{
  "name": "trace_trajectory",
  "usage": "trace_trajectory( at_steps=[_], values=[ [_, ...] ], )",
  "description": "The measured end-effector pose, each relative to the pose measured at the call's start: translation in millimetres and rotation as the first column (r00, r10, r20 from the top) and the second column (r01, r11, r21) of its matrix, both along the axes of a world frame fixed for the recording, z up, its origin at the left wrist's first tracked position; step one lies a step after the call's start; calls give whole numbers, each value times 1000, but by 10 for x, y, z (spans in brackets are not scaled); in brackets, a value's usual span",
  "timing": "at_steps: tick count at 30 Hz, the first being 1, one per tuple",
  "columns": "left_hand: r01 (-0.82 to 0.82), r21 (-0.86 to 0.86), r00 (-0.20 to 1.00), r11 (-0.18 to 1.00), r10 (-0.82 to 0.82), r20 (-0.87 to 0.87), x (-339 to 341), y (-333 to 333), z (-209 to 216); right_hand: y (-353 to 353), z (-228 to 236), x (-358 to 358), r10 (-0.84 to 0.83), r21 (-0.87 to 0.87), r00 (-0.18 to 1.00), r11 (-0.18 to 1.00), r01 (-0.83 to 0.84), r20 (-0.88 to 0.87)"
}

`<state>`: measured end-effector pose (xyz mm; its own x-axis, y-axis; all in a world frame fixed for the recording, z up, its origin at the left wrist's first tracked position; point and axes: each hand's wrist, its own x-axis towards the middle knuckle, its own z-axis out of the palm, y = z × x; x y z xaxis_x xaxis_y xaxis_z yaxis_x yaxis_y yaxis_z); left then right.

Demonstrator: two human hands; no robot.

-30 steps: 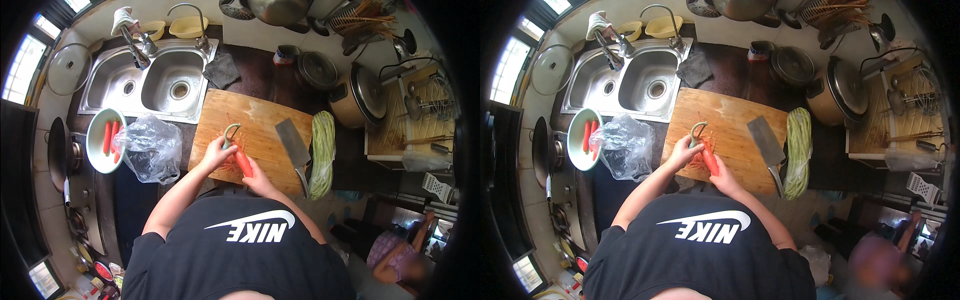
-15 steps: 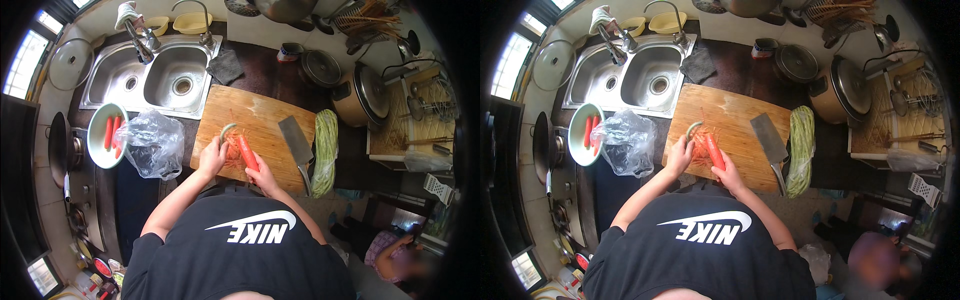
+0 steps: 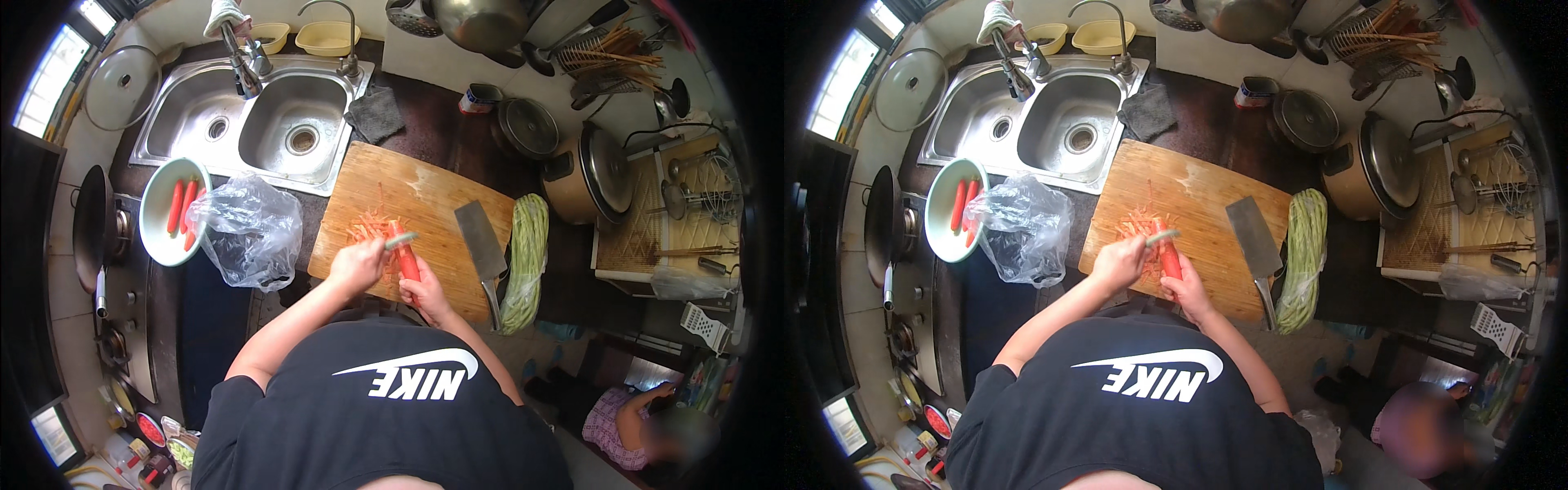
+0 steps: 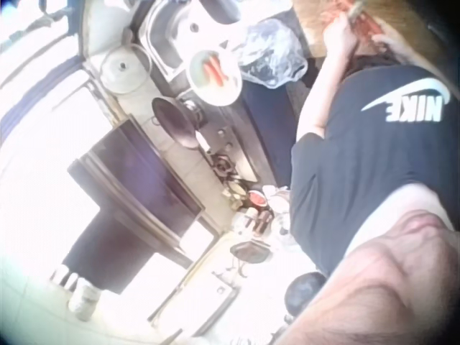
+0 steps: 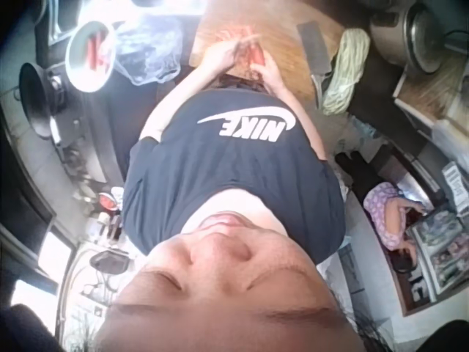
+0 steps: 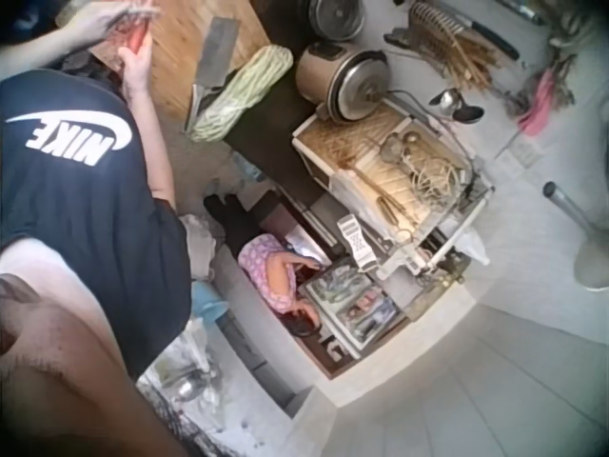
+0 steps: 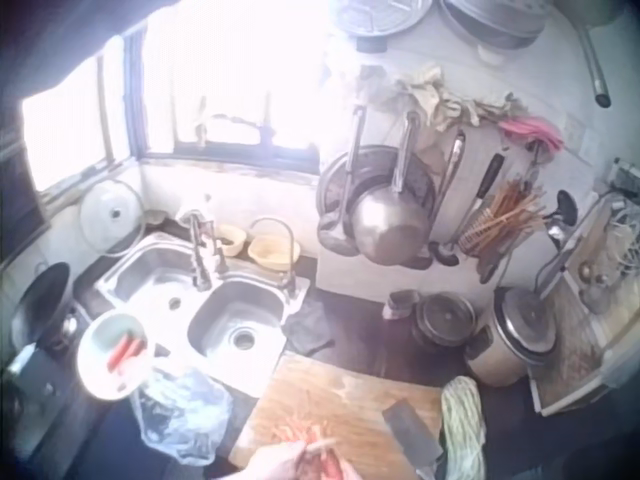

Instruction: The person peels a carrot using a peeler over a wooden cutting board in a kitchen. The person holds the carrot in one hand and the peeler in the other, removing the skin in long strips. The peeled carrot is placed into a bowl after the process.

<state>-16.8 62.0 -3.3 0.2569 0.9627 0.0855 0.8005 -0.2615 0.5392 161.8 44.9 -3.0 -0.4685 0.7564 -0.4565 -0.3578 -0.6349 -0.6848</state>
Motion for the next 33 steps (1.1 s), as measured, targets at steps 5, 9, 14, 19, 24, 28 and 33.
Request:
trace_trajectory(
  at_steps=[5, 9, 14, 19, 24, 28, 33],
  values=[
    [-151, -122, 981, 981, 134, -139, -222, 255, -251, -52, 90, 83, 54, -49, 998, 997, -53, 16],
    [-216, -181, 962, 959, 177, -209, -298, 253, -311, -62, 126, 134, 37, -24, 999, 999, -37, 3],
    [-248, -119, 967, 961, 239, -84, -239, 180, -253, -21, 122, 146, 17, 32, 1000, 999, -17, 17],
    [-54, 73, 989, 996, 43, 145, 32, -43, 12, -16, 116, 110, -54, -15, 998, 998, 53, -46],
    [175, 52, 982, 983, -178, 66, 214, -217, 134, -7, 24, 173, -28, -185, 988, 983, -1, -150],
    [197, 55, 980, 979, -196, -20, 196, -262, 134, 7, 66, 141, 29, -190, 983, 980, -64, -182],
    [65, 51, 998, 997, -65, 3, 106, -138, 84, -2, 83, 133, 50, -204, 982, 975, -87, -183]
  ],
)
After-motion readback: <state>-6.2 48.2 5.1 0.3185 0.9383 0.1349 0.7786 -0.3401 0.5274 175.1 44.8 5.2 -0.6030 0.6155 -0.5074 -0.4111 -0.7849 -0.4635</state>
